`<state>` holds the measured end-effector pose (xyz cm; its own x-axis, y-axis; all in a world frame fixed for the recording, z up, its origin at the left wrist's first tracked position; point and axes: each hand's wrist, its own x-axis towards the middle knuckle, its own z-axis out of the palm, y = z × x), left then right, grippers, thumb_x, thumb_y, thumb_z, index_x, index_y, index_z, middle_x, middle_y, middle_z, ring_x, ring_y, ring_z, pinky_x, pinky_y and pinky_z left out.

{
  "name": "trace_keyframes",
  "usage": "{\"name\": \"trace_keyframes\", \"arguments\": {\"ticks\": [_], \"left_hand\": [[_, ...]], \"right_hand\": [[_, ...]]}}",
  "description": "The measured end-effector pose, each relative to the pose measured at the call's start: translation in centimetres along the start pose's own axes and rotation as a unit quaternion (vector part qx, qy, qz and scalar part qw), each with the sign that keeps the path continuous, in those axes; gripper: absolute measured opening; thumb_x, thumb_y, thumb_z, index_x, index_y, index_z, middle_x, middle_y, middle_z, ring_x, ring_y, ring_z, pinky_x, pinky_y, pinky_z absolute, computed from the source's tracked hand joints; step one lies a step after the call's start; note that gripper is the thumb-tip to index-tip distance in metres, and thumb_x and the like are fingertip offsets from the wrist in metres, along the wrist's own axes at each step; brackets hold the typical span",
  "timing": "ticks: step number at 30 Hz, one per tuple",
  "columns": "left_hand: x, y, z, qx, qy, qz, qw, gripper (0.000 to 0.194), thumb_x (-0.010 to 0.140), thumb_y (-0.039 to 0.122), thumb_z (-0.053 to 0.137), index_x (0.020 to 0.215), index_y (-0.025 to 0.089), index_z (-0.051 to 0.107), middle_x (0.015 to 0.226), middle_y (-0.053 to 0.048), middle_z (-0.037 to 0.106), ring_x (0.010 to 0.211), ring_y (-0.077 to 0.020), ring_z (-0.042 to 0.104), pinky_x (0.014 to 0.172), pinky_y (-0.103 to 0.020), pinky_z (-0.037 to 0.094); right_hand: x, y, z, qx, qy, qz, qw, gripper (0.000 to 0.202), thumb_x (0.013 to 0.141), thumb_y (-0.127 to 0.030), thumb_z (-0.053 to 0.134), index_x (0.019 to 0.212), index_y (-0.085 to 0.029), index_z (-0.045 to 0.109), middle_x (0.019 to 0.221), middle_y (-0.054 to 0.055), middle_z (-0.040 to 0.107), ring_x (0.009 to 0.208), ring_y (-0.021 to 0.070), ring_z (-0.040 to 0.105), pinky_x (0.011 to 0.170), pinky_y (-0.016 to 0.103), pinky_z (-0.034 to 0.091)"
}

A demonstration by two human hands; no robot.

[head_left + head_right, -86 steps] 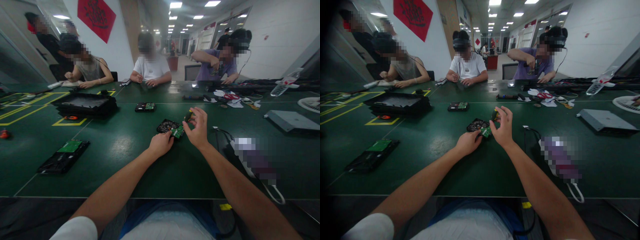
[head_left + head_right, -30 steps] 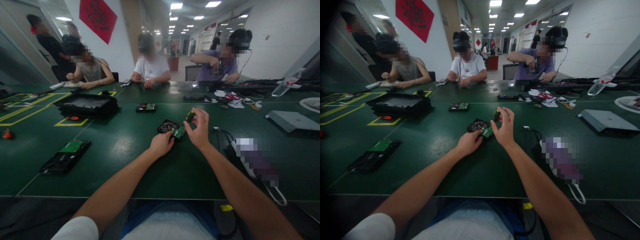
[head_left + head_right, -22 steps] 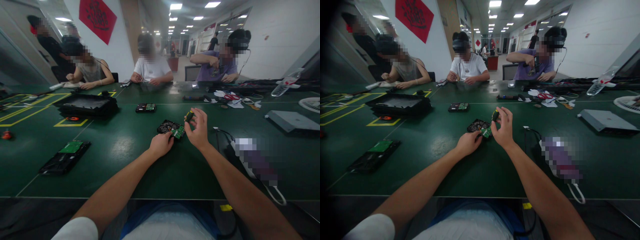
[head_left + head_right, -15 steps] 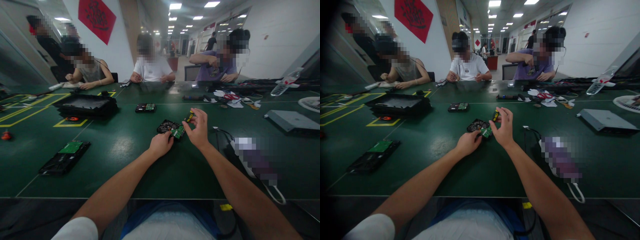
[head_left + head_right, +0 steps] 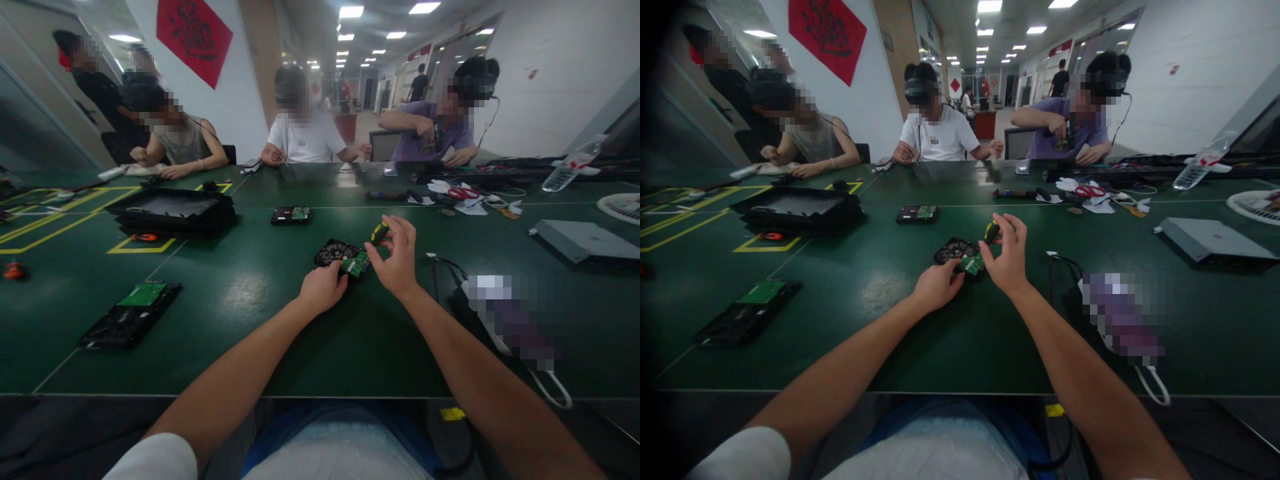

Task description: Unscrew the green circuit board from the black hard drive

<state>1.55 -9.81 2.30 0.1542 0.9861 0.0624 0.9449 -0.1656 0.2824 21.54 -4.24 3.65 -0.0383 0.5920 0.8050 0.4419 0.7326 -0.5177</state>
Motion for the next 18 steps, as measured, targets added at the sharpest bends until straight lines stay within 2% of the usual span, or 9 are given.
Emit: {"name": "trace_keyframes", "arguments": {"ticks": [4,8,14,18], "left_hand": [[0.05,0.02,-0.02,0.014,0.0,0.001,1.0,0.05,0.105,0.044,0.047,0.149,0.02,0.052,0.109,-0.013,0.078,0.1,-0.03,0.076,0.089,-0.04,0.057],[0.03,0.09,-0.06,0.028,0.005,0.004,1.0,0.052,0.105,0.045,0.045,0.15,0.021,0.052,0.111,-0.013,0.078,0.1,-0.0304,0.076,0.088,-0.041,0.057],[-0.08,0.18,-0.16,0.04,0.006,0.013,0.999,0.053,0.105,0.045,0.046,0.153,0.025,0.05,0.115,-0.013,0.078,0.101,-0.0305,0.076,0.089,-0.041,0.058],[-0.06,0.18,-0.25,0.04,-0.008,0.012,0.999,0.054,0.105,0.044,0.046,0.156,0.026,0.049,0.118,-0.013,0.077,0.104,-0.0305,0.076,0.091,-0.042,0.057]], "right_hand": [[-0.11,0.03,0.19,0.038,-0.014,0.006,0.999,0.067,0.094,-0.022,0.062,0.156,-0.037,0.042,0.155,0.012,0.035,0.121,0.0279,0.065,0.095,0.05,0.068],[-0.13,0.31,0.23,0.042,-0.009,0.018,0.999,0.074,0.092,-0.026,0.069,0.158,-0.036,0.037,0.156,0.013,0.034,0.115,0.0265,0.068,0.092,0.049,0.069],[-0.13,0.23,0.12,-0.001,-0.009,0.011,1.0,0.066,0.091,-0.029,0.07,0.153,-0.036,0.045,0.153,0.012,0.037,0.112,0.0269,0.068,0.091,0.051,0.068],[-0.19,0.12,0.34,0.005,-0.016,0.007,1.0,0.065,0.095,-0.027,0.062,0.156,-0.034,0.041,0.154,0.014,0.035,0.116,0.0273,0.066,0.091,0.049,0.068]]}}
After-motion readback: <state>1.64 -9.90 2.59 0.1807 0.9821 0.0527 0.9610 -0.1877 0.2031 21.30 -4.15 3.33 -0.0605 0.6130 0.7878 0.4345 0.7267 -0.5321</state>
